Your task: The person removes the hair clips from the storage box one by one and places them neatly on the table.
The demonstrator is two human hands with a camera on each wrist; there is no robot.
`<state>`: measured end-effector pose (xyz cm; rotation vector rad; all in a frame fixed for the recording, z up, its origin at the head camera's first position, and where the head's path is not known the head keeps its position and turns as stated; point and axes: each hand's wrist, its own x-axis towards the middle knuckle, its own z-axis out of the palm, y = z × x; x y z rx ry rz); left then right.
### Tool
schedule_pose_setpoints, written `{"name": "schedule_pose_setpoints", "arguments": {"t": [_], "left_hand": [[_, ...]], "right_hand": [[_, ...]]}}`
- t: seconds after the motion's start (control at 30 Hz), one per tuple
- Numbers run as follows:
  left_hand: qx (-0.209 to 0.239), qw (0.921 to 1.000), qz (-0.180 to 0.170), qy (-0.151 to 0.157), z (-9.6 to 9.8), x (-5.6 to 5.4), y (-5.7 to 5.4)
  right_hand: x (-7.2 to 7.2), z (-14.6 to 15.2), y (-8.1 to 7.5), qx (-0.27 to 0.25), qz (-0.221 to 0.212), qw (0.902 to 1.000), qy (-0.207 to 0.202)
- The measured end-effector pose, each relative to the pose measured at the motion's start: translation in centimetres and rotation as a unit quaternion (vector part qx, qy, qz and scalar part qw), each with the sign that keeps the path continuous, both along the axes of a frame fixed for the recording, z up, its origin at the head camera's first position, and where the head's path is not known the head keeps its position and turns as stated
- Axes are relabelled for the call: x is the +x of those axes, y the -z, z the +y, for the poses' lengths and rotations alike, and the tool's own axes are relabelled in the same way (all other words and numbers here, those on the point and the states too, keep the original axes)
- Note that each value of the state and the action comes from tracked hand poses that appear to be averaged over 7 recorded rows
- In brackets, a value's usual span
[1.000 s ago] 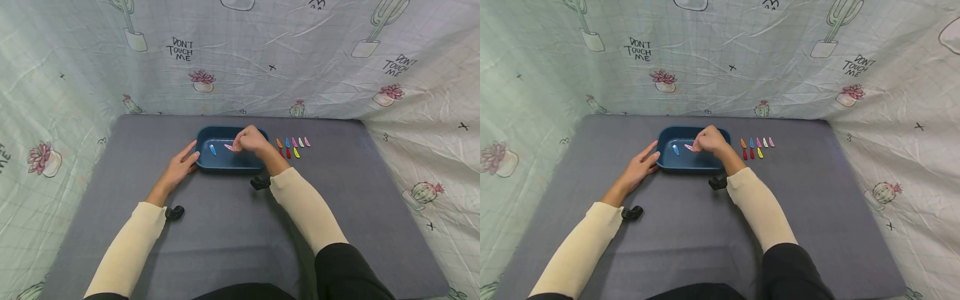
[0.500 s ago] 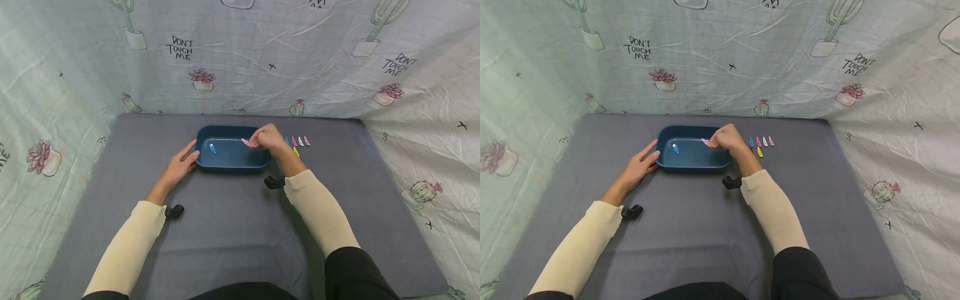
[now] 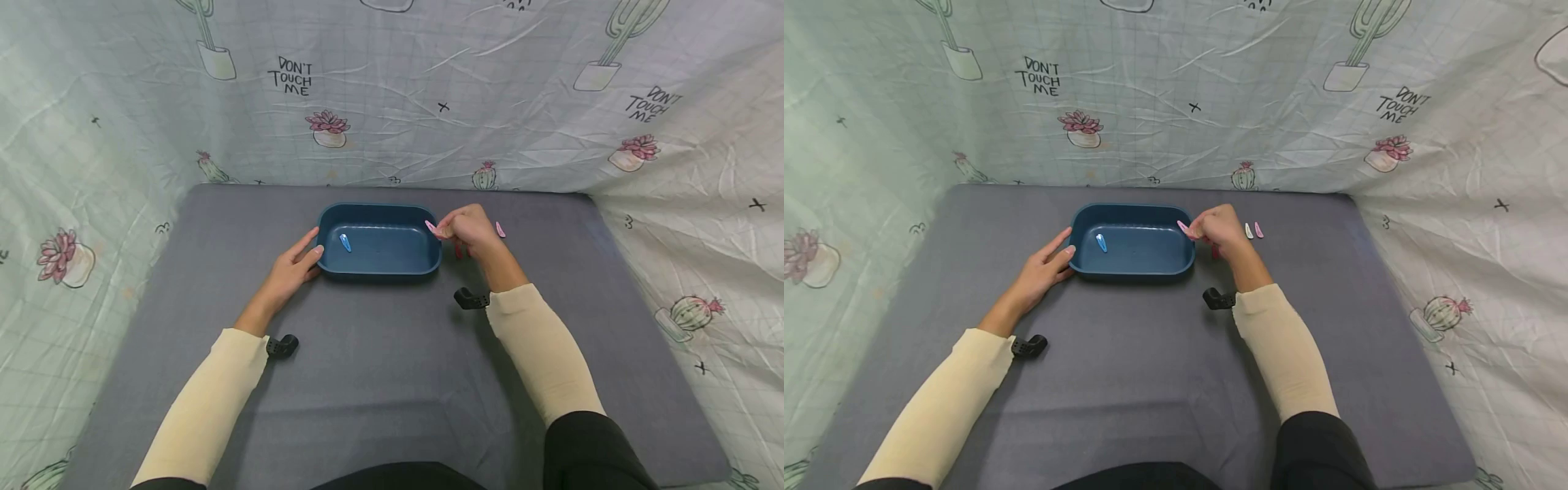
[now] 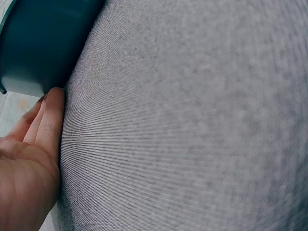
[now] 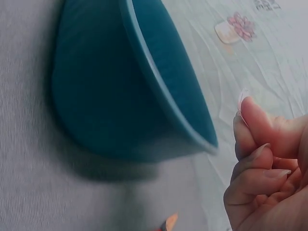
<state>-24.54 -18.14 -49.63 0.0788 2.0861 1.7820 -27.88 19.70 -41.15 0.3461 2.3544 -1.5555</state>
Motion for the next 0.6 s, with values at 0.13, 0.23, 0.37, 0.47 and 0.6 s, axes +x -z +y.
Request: {"name": "schedule_pose_setpoints", "arguments": {"t": [0.13,0.23,0.37,0.47,0.6], "left_hand": [[0.003,1.0,-0.005,0.002,0.0,-0.1,-0.1],[0.002,1.0,-0.005,0.002,-0.1,0.0,-0.2],[0.003,1.0,-0.006,0.001,-0.2,0.0,-0.2],[0.005,0.9999,-0.009,0.002,-0.2,0.0,-0.2],[0.007,0.9999,-0.007,0.005,-0.2,0.0,-0.1]], "right_hand": [[0.1,1.3,0.0,-0.009,-0.011,0.9997,0.021],[0.2,2.2,0.0,-0.014,-0.011,0.9993,0.034],[0.4,3.0,-0.2,-0.013,-0.01,0.9992,0.037],[0.7,3.6,-0.2,-0.012,-0.014,0.9988,0.046],[1.0,4.5,-0.2,-0.01,-0.021,0.9978,0.063]]}}
